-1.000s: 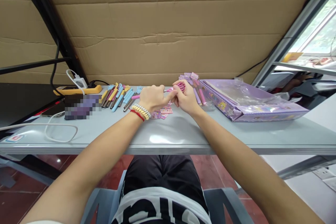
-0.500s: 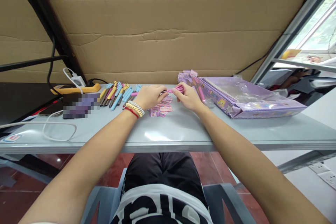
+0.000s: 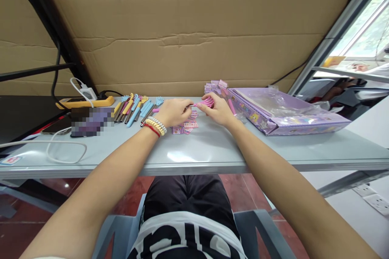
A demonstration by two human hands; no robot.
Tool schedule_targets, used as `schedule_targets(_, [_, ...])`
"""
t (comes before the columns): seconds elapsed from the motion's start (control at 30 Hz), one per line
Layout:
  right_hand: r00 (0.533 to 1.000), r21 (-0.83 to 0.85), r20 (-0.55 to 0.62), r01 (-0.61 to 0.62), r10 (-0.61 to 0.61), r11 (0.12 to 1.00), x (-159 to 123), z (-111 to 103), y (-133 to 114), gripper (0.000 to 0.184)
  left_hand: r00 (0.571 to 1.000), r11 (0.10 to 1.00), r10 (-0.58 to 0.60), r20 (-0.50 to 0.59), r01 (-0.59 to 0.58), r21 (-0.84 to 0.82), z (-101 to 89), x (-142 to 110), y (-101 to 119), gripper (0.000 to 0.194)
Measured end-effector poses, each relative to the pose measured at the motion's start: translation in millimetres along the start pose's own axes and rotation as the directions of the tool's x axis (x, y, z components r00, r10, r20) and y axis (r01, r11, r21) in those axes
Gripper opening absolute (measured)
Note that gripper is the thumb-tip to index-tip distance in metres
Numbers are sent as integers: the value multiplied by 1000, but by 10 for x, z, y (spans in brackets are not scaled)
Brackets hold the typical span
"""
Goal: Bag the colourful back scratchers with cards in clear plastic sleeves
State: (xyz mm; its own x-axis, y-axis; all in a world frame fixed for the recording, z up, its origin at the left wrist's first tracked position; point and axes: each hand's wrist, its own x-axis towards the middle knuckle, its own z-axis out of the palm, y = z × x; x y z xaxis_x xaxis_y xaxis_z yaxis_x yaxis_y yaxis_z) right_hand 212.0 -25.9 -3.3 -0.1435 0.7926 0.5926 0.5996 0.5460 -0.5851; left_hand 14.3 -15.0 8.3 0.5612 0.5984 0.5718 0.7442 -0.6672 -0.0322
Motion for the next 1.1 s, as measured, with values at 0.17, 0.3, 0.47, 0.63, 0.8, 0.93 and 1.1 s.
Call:
schedule_targets(0.17, [1000, 5, 21, 17, -17, 1000, 4, 3, 15, 45, 1000, 1000, -26, 13, 26, -5, -2, 6, 12, 28])
schedule_targets(0.3, [999, 36, 33, 21, -22, 999, 11, 7, 17, 42, 1000, 1000, -28, 5, 28, -1, 6, 2, 22, 27])
schedule_targets(0.47, [998, 70, 13, 52, -53, 996, 19, 15, 17, 42, 998, 1000, -23, 54, 23, -4, 9, 7, 28, 36])
schedule_targets(0.63, [985, 138, -119, 143, -127, 980, 25, 26, -11, 45, 997, 1000, -26, 69, 26, -9, -42, 46, 47, 33])
schedule_targets(0.8, [941, 150, -315, 179, -125, 972, 82, 10, -3, 47, 995, 995, -95, 5, 95, 26, -115, 86, 40, 31])
schedule_targets(0.93, [871, 133, -483, 175, -90, 976, 181, -83, 121, 45, 992, 992, -100, -77, 105, 72, -180, 95, -139, 30])
schedule_targets(1.1, [687, 35, -727, 31, 4, 999, 286, -466, 443, 51, 956, 972, -194, -221, 218, 89, -331, -4, -646, 30])
